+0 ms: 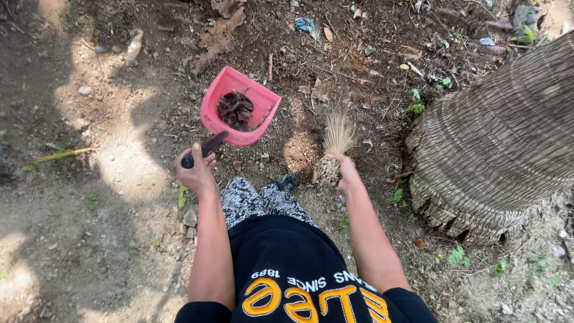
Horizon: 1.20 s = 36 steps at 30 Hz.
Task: The person sweeps dry leaves and debris into a pink dustpan using a traditional broom. They repeatedly gather small piles of leaves and transfer them into the dustpan while moving around an outdoor dirt area.
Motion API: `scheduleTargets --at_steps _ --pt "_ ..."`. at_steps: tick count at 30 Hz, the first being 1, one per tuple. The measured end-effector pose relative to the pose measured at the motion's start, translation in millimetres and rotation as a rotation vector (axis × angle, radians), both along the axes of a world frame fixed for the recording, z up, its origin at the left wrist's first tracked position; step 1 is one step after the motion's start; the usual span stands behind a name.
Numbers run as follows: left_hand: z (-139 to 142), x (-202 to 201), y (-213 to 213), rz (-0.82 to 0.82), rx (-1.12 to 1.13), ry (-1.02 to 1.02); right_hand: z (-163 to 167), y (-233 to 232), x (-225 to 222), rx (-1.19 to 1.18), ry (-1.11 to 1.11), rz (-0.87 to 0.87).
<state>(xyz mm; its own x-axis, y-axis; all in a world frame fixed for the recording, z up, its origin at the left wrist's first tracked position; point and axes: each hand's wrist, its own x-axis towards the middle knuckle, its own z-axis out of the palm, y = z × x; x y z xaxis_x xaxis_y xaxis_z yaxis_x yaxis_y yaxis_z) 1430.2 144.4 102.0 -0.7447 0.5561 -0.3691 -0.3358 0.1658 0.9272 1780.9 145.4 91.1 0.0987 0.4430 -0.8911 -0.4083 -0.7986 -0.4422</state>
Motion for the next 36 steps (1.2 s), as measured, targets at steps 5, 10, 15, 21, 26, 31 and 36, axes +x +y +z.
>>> scheduleTargets --at_steps 5,10,15,21,26,31,36 --pt "4 25 34 -0.106 0.057 0.021 25 5 58 0.206 0.062 -0.222" --pt "-10 40 78 -0.134 0.008 0.030 41 -21 120 0.210 -0.088 -0.238" --pt "-15 53 122 -0.208 0.045 0.041 52 -10 168 0.240 -0.159 -0.286" --pt "-13 51 179 -0.259 -0.043 0.032 6 48 152 0.035 -0.260 -0.362" --pt "-21 49 235 -0.323 -0.019 0.023 -30 104 68 0.082 -0.041 -0.173" --pt "-31 67 298 -0.384 -0.066 0.034 -12 108 83 0.084 0.057 -0.396" --pt "-42 95 335 -0.449 -0.136 0.101 16 100 148 0.175 -0.068 -0.524"
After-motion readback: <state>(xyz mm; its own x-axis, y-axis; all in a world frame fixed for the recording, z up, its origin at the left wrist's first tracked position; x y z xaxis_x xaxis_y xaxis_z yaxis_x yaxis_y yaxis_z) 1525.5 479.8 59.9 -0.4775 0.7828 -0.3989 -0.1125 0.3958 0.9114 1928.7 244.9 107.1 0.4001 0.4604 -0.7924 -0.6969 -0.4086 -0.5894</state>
